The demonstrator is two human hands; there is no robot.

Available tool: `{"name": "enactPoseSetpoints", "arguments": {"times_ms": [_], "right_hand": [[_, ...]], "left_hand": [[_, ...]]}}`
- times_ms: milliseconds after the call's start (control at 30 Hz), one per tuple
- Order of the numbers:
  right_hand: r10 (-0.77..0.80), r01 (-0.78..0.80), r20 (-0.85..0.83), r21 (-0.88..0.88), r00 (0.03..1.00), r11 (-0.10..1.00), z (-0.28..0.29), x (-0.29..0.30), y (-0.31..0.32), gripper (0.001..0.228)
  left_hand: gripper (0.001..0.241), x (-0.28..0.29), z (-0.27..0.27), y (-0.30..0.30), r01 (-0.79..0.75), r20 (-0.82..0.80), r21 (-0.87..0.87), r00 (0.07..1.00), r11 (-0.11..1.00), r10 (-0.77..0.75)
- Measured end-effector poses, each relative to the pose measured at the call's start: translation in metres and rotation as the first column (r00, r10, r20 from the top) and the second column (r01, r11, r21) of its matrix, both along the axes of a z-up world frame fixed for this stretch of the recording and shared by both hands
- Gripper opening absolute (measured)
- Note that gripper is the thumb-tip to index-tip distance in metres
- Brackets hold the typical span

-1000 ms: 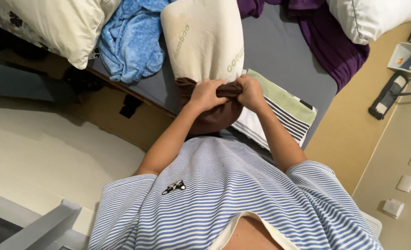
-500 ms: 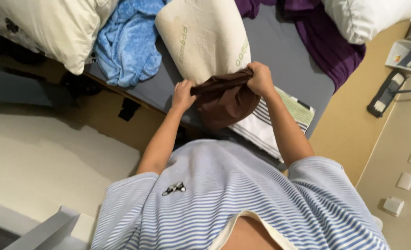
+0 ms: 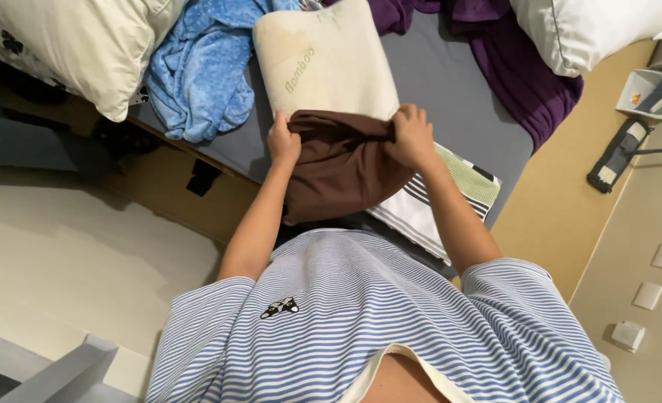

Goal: Folding a pillowcase and organizing pillows on a bed.

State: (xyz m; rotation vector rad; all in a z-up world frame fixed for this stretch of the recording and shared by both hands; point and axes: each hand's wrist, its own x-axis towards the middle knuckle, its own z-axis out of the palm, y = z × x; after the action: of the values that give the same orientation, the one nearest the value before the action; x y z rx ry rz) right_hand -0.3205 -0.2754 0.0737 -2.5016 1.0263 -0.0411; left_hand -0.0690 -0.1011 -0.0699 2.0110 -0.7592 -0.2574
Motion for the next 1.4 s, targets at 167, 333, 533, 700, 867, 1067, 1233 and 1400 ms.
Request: {"name": "enactPoseSetpoints", "arguments": {"times_ms": [167, 333, 533, 700, 867, 1067, 1233, 1400], "right_hand": [[0.319, -0.320, 0.028, 0.070, 0.947, 0.945, 0.039, 0.046, 0.082, 0.115], [0.188, -0.185, -0.051, 0.070, 0.981, 0.980, 0.004, 0.082, 0.103, 0.105], [0.168, -0.179, 0.080, 0.159, 0.983, 0.971, -0.057, 0.085, 0.072, 0.036], [0.072, -0.143, 0.265, 0.262, 0.961, 0.954, -0.031, 0.082, 0.062, 0.017], [-0.152, -0.017, 0.349, 0.438, 0.925, 0.899, -0.003, 0.074, 0.055, 0.009], [-0.315, 0.129, 0.663, 0.315, 0.679, 0.940, -0.001, 0.084, 0.059, 0.005], [-0.381, 0.181, 0.826, 0.336, 0.416, 0.924, 0.000, 0.096, 0.048, 0.011], [-0.460, 0.173, 0.865, 0.431, 0.200, 0.885, 0.004, 0.108, 0.047, 0.014]], "left_hand": [[0.017, -0.019, 0.027, -0.005, 0.255, 0.061, 0.302, 0.956, 0.919, -0.286], [0.015, -0.044, 0.080, -0.006, 0.266, -0.040, 0.151, 0.964, 0.952, -0.263], [0.030, -0.045, 0.085, 0.017, 0.398, -0.225, -0.134, 0.880, 0.908, -0.419], [0.044, -0.026, 0.056, 0.040, 0.322, 0.184, -0.065, 0.934, 0.944, -0.306], [0.068, -0.017, 0.031, 0.048, 0.237, -0.105, -0.265, 0.956, 0.935, -0.273], [0.060, -0.015, 0.019, 0.013, 0.120, -0.500, -0.391, 0.805, 0.913, -0.320], [0.065, 0.015, 0.031, -0.034, 0.146, -0.406, -0.634, 0.773, 0.759, -0.488], [0.094, 0.037, 0.113, -0.036, 0.336, -0.349, -0.621, 0.691, 0.708, -0.634]]}}
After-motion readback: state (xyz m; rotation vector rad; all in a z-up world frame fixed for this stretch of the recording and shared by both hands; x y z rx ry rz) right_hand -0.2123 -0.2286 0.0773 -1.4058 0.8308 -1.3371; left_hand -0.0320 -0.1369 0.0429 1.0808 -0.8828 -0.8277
